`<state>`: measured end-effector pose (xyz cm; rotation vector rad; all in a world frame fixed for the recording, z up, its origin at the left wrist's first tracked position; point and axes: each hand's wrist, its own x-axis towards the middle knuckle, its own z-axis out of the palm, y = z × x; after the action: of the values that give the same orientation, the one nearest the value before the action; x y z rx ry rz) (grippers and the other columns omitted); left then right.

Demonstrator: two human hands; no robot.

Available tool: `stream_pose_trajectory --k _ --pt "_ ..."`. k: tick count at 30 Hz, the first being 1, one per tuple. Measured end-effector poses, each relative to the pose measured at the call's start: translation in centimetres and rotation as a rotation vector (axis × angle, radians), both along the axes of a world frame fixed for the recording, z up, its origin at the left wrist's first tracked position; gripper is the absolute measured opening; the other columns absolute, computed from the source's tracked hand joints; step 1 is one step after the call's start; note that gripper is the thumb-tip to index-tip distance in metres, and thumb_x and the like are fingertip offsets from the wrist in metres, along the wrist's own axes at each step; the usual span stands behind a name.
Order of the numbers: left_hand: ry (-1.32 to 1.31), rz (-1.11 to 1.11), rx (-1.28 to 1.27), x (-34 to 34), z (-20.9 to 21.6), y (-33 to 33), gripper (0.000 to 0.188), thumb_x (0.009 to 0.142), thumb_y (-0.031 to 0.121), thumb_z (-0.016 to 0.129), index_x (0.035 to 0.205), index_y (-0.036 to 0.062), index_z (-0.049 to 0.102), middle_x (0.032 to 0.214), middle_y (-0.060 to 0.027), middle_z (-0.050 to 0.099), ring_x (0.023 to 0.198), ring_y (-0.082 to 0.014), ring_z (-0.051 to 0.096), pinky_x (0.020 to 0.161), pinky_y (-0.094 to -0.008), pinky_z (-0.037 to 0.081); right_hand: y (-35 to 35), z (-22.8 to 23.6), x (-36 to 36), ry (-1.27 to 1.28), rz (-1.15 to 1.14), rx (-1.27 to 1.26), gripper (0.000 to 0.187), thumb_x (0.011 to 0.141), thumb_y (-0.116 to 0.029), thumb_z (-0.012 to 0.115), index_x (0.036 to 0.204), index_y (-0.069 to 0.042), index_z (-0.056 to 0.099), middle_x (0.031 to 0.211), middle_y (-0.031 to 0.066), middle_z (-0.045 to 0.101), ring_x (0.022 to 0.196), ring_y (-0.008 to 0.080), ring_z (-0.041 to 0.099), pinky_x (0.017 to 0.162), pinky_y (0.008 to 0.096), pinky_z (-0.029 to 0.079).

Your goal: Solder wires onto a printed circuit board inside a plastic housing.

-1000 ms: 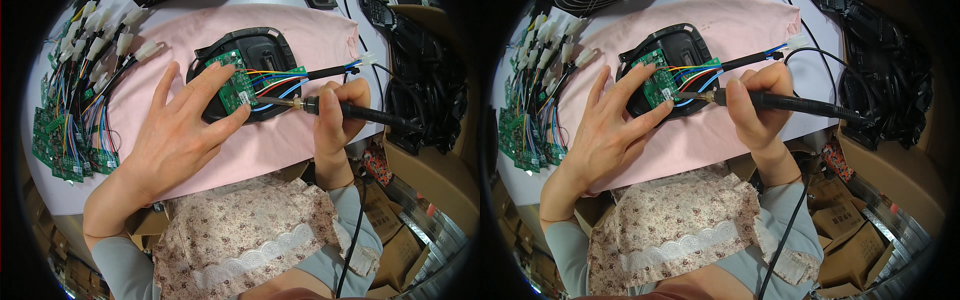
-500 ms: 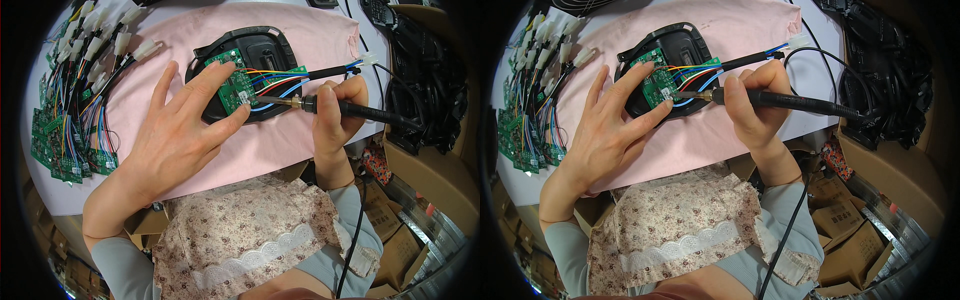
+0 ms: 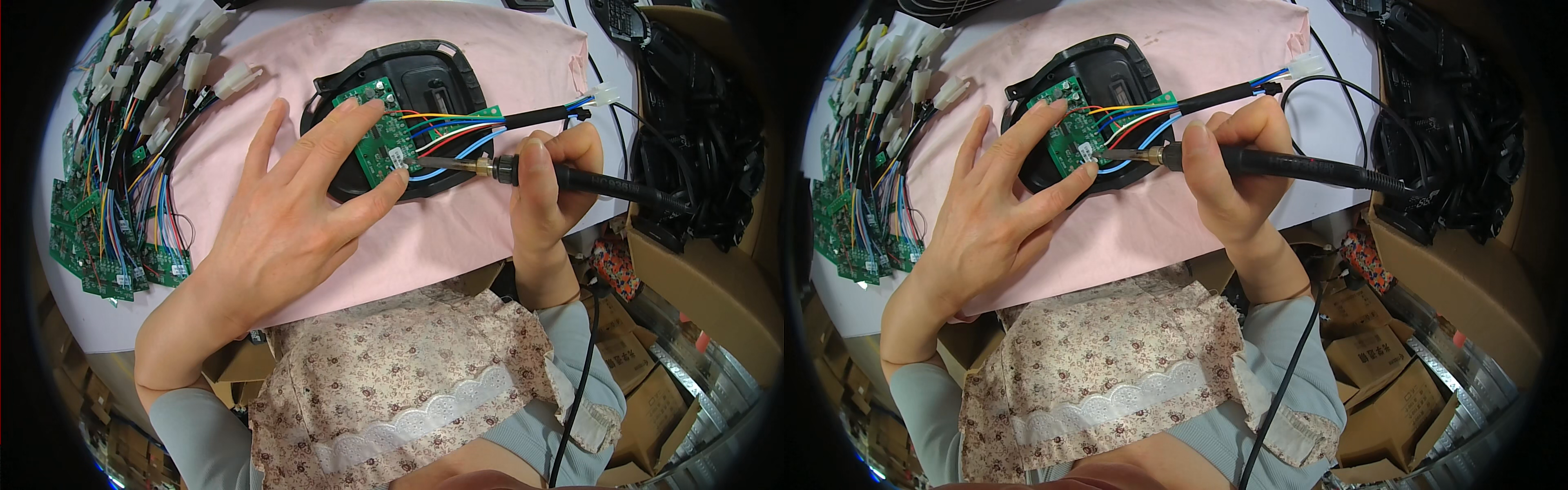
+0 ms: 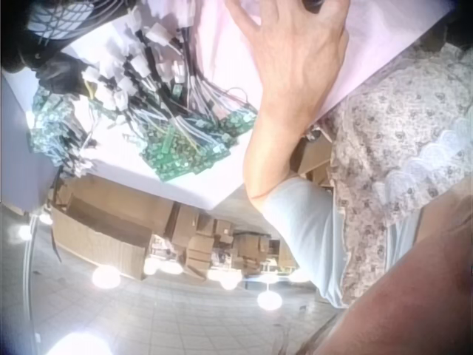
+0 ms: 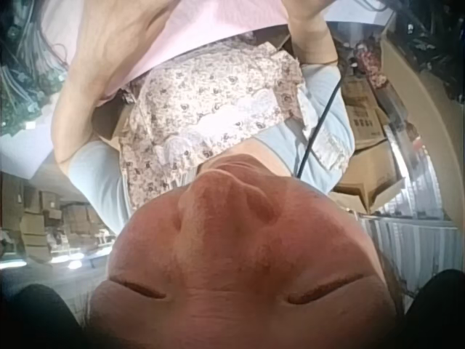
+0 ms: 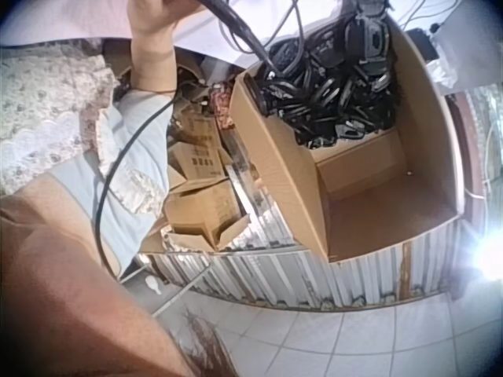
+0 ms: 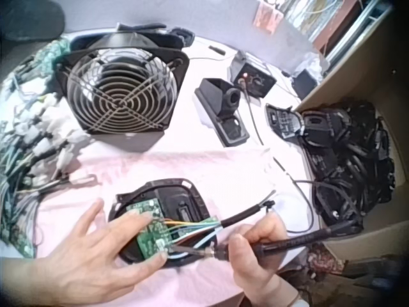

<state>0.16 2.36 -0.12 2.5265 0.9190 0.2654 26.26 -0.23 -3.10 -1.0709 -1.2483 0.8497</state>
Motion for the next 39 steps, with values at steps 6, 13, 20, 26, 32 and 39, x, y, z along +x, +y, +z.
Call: stream_pose_trajectory --k 6,13,20,26,32,39 --pt "0.001 0.001 -0.003 0.04 0.06 -0.07 0.049 0.081 0.011 0.074 0.128 0.0209 0.069 0.158 -0.0205 0.043 0.137 -0.0358 0.052 0.122 -0.0623 0.024 0.05 -0.06 0.27 -0.001 0.014 0.015 0.028 0.095 0.002 0.066 0.085 -0.006 0.041 0.060 -0.0040 0.044 0.050 0.0021 0.034 0.047 0.0233 0.025" --pt "-0.005 -0.004 0.000 -0.01 -0.02 -0.02 0.049 0.081 0.011 0.074 0.129 0.0212 0.069 0.157 -0.0215 0.044 0.141 -0.0362 0.050 0.122 -0.0621 0.023 0.03 0.11 0.11 -0.009 0.024 0.022 0.028 0.095 0.003 0.066 0.085 -0.005 0.041 0.061 -0.0031 0.045 0.051 0.0023 0.035 0.047 0.0235 0.026" --pt "-0.006 -0.008 0.003 0.00 0.01 0.03 0.049 0.081 0.011 0.074 0.129 0.0211 0.068 0.156 -0.0213 0.045 0.140 -0.0363 0.050 0.122 -0.0617 0.023 0.05 0.20 0.11 -0.002 0.043 0.020 0.028 0.095 0.003 0.065 0.085 -0.005 0.041 0.061 -0.0032 0.044 0.051 0.0023 0.036 0.047 0.0239 0.026" --pt "0.006 -0.010 0.005 -0.03 0.03 0.00 0.049 0.082 0.011 0.073 0.129 0.0209 0.068 0.157 -0.0210 0.044 0.141 -0.0357 0.050 0.122 -0.0616 0.023 0.00 0.25 0.23 -0.051 0.048 0.029 0.028 0.095 0.002 0.066 0.085 -0.005 0.041 0.061 -0.0035 0.043 0.051 0.0020 0.035 0.047 0.0239 0.025" --pt "0.001 -0.012 0.003 -0.03 0.16 -0.02 0.049 0.081 0.011 0.073 0.129 0.0211 0.068 0.157 -0.0209 0.044 0.140 -0.0359 0.050 0.122 -0.0622 0.023 -0.01 0.31 0.27 -0.081 0.048 0.034 0.028 0.095 0.001 0.066 0.085 -0.005 0.041 0.062 -0.0042 0.042 0.052 0.0019 0.035 0.047 0.0238 0.025" --pt "0.001 -0.020 0.001 0.01 0.09 0.10 0.051 0.080 0.010 0.073 0.130 0.0211 0.067 0.156 -0.0218 0.044 0.140 -0.0370 0.050 0.121 -0.0629 0.024 -0.01 0.44 0.20 -0.068 0.040 0.012 0.028 0.095 0.000 0.067 0.085 -0.005 0.041 0.062 -0.0042 0.043 0.052 0.0018 0.035 0.048 0.0239 0.025"
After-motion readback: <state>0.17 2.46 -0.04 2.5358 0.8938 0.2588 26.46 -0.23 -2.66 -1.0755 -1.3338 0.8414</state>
